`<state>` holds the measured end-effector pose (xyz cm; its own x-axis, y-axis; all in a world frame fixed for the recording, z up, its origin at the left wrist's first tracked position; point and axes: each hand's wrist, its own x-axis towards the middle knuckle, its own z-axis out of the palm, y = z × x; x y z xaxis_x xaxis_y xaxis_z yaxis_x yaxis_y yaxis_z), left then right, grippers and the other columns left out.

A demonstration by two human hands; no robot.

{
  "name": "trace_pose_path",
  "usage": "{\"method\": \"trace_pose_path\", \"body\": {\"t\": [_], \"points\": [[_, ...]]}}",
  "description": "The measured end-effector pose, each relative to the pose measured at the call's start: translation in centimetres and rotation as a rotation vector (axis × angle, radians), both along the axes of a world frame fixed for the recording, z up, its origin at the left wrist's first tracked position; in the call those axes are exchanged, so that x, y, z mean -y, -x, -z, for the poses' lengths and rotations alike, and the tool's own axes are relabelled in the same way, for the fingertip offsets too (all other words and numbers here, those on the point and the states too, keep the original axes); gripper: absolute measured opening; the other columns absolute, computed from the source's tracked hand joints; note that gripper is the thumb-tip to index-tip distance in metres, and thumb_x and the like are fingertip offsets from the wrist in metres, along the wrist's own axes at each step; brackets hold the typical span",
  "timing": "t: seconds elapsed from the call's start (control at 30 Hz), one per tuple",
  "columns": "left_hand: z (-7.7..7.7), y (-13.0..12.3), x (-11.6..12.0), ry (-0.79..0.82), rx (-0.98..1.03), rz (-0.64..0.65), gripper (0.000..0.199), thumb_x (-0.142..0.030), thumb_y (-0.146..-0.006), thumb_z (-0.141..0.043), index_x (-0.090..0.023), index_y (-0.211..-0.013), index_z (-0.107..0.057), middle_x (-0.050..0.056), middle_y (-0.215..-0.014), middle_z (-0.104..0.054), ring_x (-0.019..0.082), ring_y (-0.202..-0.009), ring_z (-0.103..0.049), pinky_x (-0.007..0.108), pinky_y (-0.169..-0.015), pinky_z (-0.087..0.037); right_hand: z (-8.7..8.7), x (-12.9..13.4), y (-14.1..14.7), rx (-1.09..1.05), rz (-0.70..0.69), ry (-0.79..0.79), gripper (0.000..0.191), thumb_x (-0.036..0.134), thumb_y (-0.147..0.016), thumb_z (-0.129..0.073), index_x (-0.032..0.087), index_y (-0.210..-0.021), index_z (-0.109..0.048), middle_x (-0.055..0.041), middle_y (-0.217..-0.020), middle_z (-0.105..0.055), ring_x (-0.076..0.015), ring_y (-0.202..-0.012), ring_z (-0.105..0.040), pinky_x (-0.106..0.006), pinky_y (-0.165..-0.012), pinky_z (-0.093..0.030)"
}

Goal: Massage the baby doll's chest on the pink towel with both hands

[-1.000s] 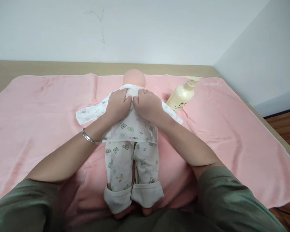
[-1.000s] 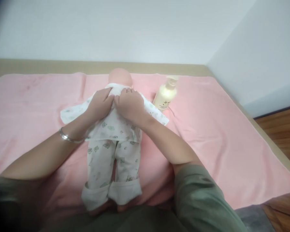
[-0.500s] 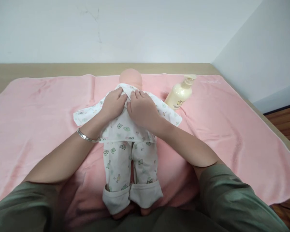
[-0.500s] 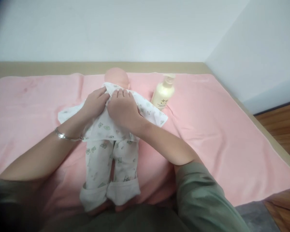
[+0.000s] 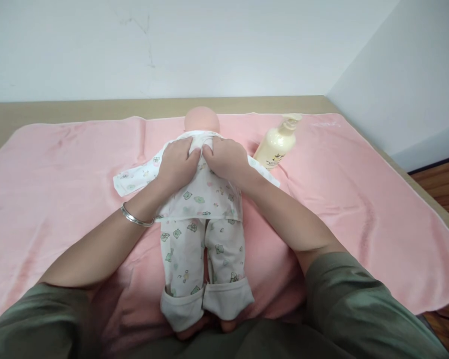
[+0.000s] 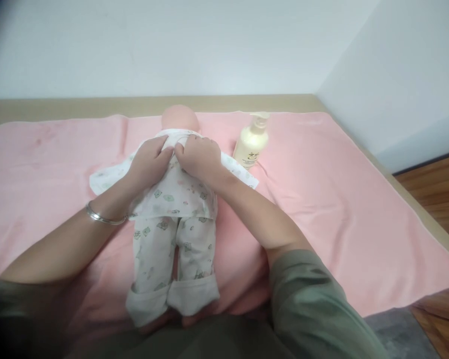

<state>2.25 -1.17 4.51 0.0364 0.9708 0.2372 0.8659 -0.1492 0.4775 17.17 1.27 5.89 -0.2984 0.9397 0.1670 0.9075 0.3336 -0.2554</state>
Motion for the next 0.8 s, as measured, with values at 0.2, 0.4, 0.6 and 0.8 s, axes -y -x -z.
{"method": "trace_pose_path", "body": {"t": [0.2, 0.4, 0.6, 0.8], "points": [[-0.1, -1.5, 2.0, -0.112, -0.13, 0.003, 0.039, -0.028, -0.101, -0.027, -0.015, -0.117, -0.061, 0.018, -0.122, -0.068, 0.034, -0.121, -0.06, 0.049, -0.108, -0.045, -0.2, 0.0, -0.1, 0.004, -0.003, 0.021, 0.046, 0.039, -0.105, -0.033, 0.011, -0.112, -0.07, -0.015, -0.104, -0.077, -0.033, -0.101, -0.071, -0.043, -0.09, -0.052], [0.2, -0.6, 1.0, -0.047, -0.054, 0.052, 0.046, -0.027, -0.1, -0.027, -0.013, -0.129, -0.061, 0.019, -0.139, -0.065, 0.034, -0.133, -0.057, 0.052, -0.117, -0.043, 0.1, 0.1, 0.0, 0.018, -0.008, -0.002, 0.048, 0.039, -0.106, -0.033, 0.01, -0.113, -0.07, -0.0161, -0.109, -0.077, -0.0333, -0.103, -0.07, -0.044, -0.093, -0.051], [1.3, 0.7, -1.0, 0.005, 0.025, -0.006, 0.054, -0.036, -0.1, -0.027, -0.014, -0.136, -0.06, 0.018, -0.146, -0.061, 0.033, -0.14, -0.052, 0.051, -0.124, -0.037, 0.0, 0.2, 0.1, 0.005, -0.016, -0.017, 0.049, 0.038, -0.108, -0.032, 0.007, -0.119, -0.068, -0.0168, -0.113, -0.076, -0.0332, -0.107, -0.069, -0.044, -0.097, -0.049], [0.9, 0.8, -1.3, 0.025, 0.008, -0.009, 0.041, -0.035, -0.096, -0.033, -0.017, -0.116, -0.064, 0.019, -0.126, -0.066, 0.036, -0.128, -0.056, 0.053, -0.114, -0.042, -0.1, 2.1, 0.6, 0.099, -0.053, -0.075, 0.053, 0.036, -0.111, -0.027, 0.0, -0.13, -0.061, -0.0238, -0.128, -0.07, -0.0384, -0.12, -0.064, -0.049, -0.105, -0.046]]}}
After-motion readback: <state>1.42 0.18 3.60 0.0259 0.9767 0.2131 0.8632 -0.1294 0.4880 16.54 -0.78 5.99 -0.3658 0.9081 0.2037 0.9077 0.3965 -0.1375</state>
